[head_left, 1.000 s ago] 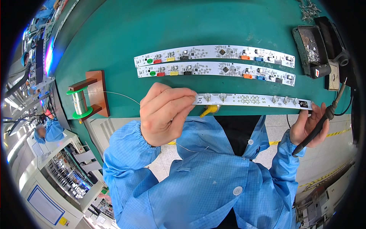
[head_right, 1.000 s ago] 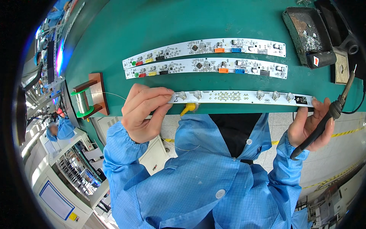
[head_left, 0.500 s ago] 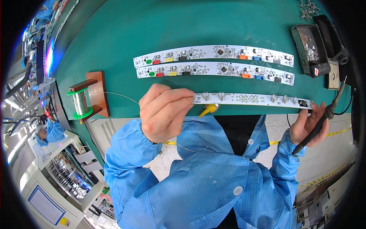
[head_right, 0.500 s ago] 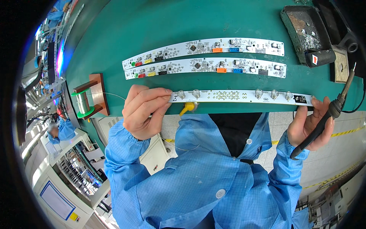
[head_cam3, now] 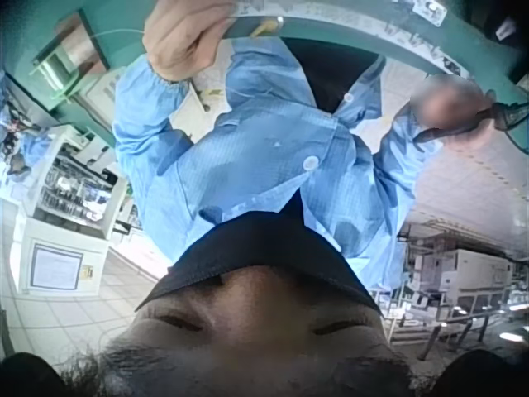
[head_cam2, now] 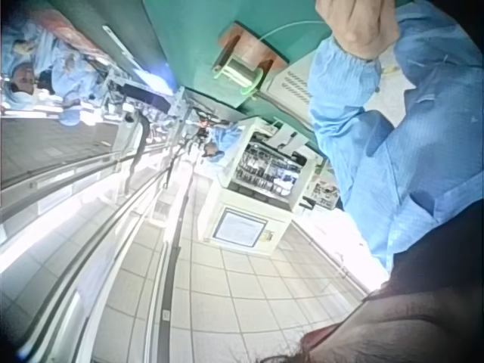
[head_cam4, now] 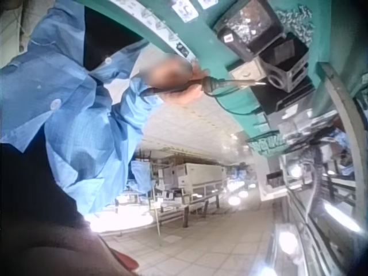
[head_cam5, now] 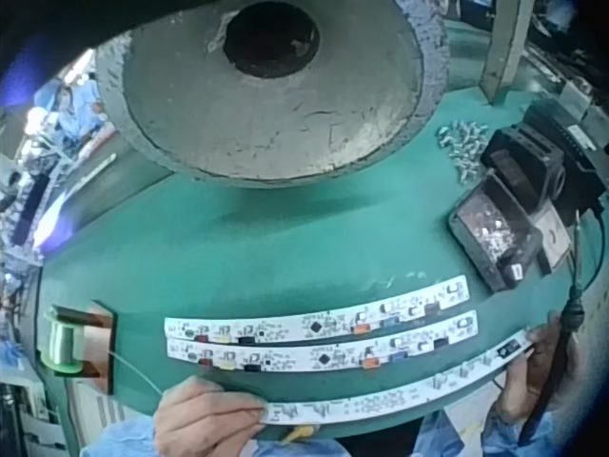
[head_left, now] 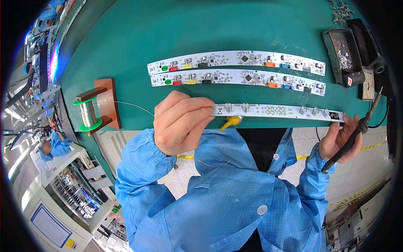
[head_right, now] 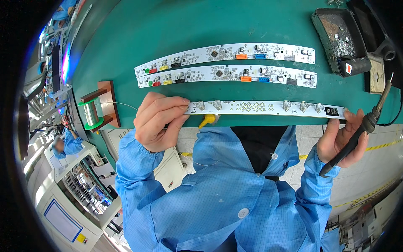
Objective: Solder components or wires onto long electronic circuit strips at a manufacturing workbench.
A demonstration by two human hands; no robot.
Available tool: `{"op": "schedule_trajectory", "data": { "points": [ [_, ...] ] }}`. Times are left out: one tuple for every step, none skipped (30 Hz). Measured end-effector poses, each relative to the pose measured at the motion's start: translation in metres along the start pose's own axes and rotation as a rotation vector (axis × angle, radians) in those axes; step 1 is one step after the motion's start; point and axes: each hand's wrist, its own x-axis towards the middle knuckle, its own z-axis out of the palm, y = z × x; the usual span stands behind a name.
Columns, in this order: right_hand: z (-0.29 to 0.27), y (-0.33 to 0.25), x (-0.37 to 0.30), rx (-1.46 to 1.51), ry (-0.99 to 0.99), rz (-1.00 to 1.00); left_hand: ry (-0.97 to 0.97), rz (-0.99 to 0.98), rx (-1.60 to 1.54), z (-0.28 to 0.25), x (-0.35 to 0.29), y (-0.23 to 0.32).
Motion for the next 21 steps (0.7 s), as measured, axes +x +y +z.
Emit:
{"op": "schedule_trajectory", "data": {
  "points": [
    [0.0,0.0,0.0,0.009,0.002,-0.008,-0.015,0.001,0.005,-0.001,0.001,0.0],
    [0.0,0.001,0.0,0.011,0.001,-0.007,-0.015,-0.001,0.006,-0.002,0.003,0.0],
    [-0.001,0.002,0.0,0.001,0.001,-0.013,-0.074,-0.003,-0.019,-0.004,0.006,-0.002],
    [-0.001,0.002,-0.001,-0.009,0.002,-0.018,-0.132,-0.005,-0.044,-0.005,0.008,-0.002],
    [-0.001,0.002,0.0,-0.006,0.003,-0.02,-0.131,-0.006,-0.042,-0.005,0.008,-0.002],
    [-0.001,0.002,0.0,-0.002,0.003,-0.017,-0.109,-0.013,-0.042,-0.005,0.007,-0.002],
    [-0.001,0.002,0.0,0.001,0.004,-0.014,-0.087,-0.02,-0.043,-0.004,0.006,-0.002],
    [-0.001,0.002,0.0,0.0,0.005,-0.015,-0.086,-0.019,-0.044,-0.004,0.004,-0.002],
    [0.0,0.002,0.0,0.011,0.008,-0.011,-0.054,-0.027,-0.043,-0.004,0.0,-0.002],
    [0.0,0.002,0.0,0.021,0.012,-0.008,-0.021,-0.036,-0.041,-0.003,-0.002,-0.003],
    [0.0,0.002,0.0,0.022,0.01,-0.008,-0.021,-0.038,-0.04,-0.004,-0.001,-0.002],
    [0.0,0.002,0.0,0.011,0.013,-0.014,-0.052,-0.033,-0.024,-0.004,0.004,0.0],
    [0.0,0.002,0.0,0.0,0.015,-0.02,-0.084,-0.029,-0.009,-0.004,0.006,0.001],
    [0.0,0.002,0.0,0.003,0.015,-0.021,-0.082,-0.03,-0.007,-0.004,0.006,-0.001],
    [-0.001,0.002,0.0,0.002,0.015,-0.013,-0.093,-0.011,-0.02,-0.003,0.006,-0.002],
    [-0.001,0.001,0.0,0.001,0.016,-0.006,-0.105,0.009,-0.034,-0.003,0.006,-0.003],
    [0.0,0.001,0.0,-0.001,0.017,-0.006,-0.104,0.01,-0.035,-0.004,0.006,-0.003],
    [0.001,0.001,0.0,0.01,0.023,0.002,-0.099,-0.02,-0.045,-0.006,0.004,-0.002],
    [0.001,0.001,0.0,0.022,0.029,0.011,-0.094,-0.05,-0.054,-0.006,0.004,0.0],
    [0.001,0.001,-0.001,0.02,0.029,0.01,-0.094,-0.049,-0.056,-0.006,0.004,0.0],
    [0.001,0.001,-0.001,0.016,0.03,0.009,-0.095,-0.072,-0.066,-0.006,0.003,0.001]
  ]
}}
